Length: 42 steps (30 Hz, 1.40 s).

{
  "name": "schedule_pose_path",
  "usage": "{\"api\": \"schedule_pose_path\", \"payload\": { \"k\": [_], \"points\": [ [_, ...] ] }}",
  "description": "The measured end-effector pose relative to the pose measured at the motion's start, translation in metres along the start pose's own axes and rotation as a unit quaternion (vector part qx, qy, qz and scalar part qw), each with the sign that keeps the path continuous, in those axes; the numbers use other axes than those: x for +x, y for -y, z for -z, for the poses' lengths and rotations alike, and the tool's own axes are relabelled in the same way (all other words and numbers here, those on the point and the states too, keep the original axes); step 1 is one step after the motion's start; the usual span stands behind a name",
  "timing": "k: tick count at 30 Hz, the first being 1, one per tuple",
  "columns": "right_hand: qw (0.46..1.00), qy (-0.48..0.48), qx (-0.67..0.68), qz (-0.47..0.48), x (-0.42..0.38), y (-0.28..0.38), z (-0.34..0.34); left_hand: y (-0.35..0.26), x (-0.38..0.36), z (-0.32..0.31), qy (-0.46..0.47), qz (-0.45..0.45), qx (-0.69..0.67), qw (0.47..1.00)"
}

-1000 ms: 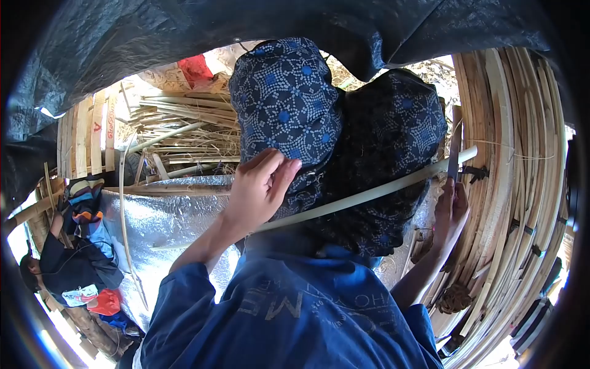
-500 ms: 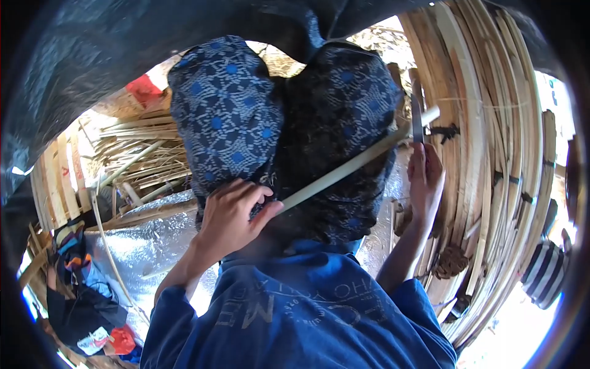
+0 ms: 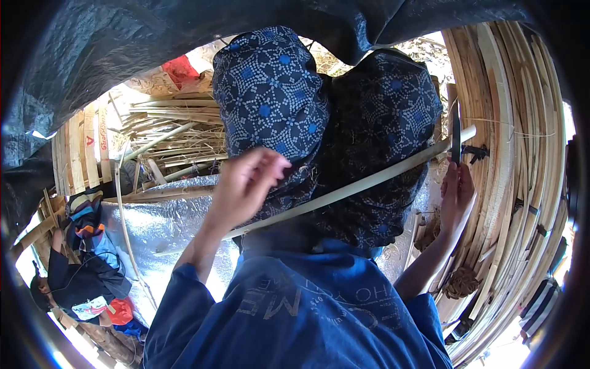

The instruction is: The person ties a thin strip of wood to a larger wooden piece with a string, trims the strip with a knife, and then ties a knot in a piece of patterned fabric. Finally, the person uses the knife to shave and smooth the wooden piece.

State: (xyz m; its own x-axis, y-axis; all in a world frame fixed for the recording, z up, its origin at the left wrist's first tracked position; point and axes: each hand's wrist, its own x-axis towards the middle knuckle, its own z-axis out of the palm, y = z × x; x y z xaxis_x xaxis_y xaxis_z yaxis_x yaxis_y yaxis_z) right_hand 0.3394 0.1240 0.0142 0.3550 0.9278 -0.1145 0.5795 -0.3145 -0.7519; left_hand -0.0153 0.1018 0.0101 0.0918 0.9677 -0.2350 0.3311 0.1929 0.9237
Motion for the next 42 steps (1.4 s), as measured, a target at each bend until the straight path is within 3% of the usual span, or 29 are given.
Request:
{"api": "schedule_pose_path", "payload": {
  "k": [4,5,7,8,10,11,12,14,17,21,24,28,33,37,39,41,42],
  "points": [
    [1.000,-0.008,-0.010,0.004,0.000,0.000,0.001,0.016,-0.005,0.057,-0.212,0.079,0.102,0.969],
    [1.000,-0.011,-0.010,0.001,0.001,-0.001,0.001,0.019,-0.007,0.065,-0.209,0.078,0.102,0.970],
    [1.000,-0.006,-0.005,0.011,0.001,-0.005,0.000,0.021,-0.013,0.069,-0.323,-0.054,0.124,0.937],
    [1.000,-0.006,-0.004,0.014,0.001,-0.005,-0.001,0.018,-0.020,0.067,-0.317,-0.055,0.120,0.939],
    [1.000,-0.017,-0.012,0.022,0.003,-0.003,-0.003,0.001,-0.039,0.056,-0.203,-0.056,0.246,0.946],
    [1.000,-0.009,0.000,0.009,0.003,0.001,-0.004,-0.002,-0.043,0.041,-0.143,-0.083,0.254,0.953],
    [1.000,-0.009,0.014,0.014,0.004,0.001,-0.005,-0.004,-0.044,0.024,-0.048,-0.083,0.175,0.980],
    [1.000,-0.008,0.004,0.021,0.004,0.005,-0.006,-0.017,-0.041,-0.013,0.048,-0.106,0.228,0.967],
    [0.999,-0.010,-0.005,0.031,0.003,0.005,0.000,-0.011,-0.040,-0.047,0.054,-0.143,0.325,0.933],
    [1.000,-0.009,0.021,-0.012,-0.001,0.011,0.007,-0.004,-0.036,-0.050,0.098,-0.161,0.293,0.937],
    [0.991,-0.029,0.124,-0.037,-0.002,0.012,0.011,-0.003,-0.029,-0.056,0.057,-0.208,0.259,0.941],
    [0.998,-0.046,-0.004,-0.037,0.003,-0.003,0.011,0.013,-0.022,-0.069,0.037,-0.264,0.249,0.931],
    [0.999,-0.039,0.000,-0.014,-0.002,-0.015,0.002,0.011,-0.021,-0.066,0.099,-0.183,0.252,0.945],
    [0.996,-0.073,0.021,-0.035,0.001,-0.008,0.009,0.013,-0.017,-0.068,0.120,-0.227,0.274,0.927],
    [0.993,-0.101,0.027,-0.047,-0.001,-0.005,0.010,0.012,-0.020,-0.068,0.135,-0.173,0.286,0.933],
    [0.983,-0.109,0.147,-0.021,-0.004,-0.003,0.009,0.011,-0.019,-0.070,0.129,-0.198,0.274,0.932],
    [0.987,-0.096,0.128,-0.002,-0.008,-0.002,0.010,0.011,-0.019,-0.071,0.124,-0.218,0.263,0.932]
  ]
}}
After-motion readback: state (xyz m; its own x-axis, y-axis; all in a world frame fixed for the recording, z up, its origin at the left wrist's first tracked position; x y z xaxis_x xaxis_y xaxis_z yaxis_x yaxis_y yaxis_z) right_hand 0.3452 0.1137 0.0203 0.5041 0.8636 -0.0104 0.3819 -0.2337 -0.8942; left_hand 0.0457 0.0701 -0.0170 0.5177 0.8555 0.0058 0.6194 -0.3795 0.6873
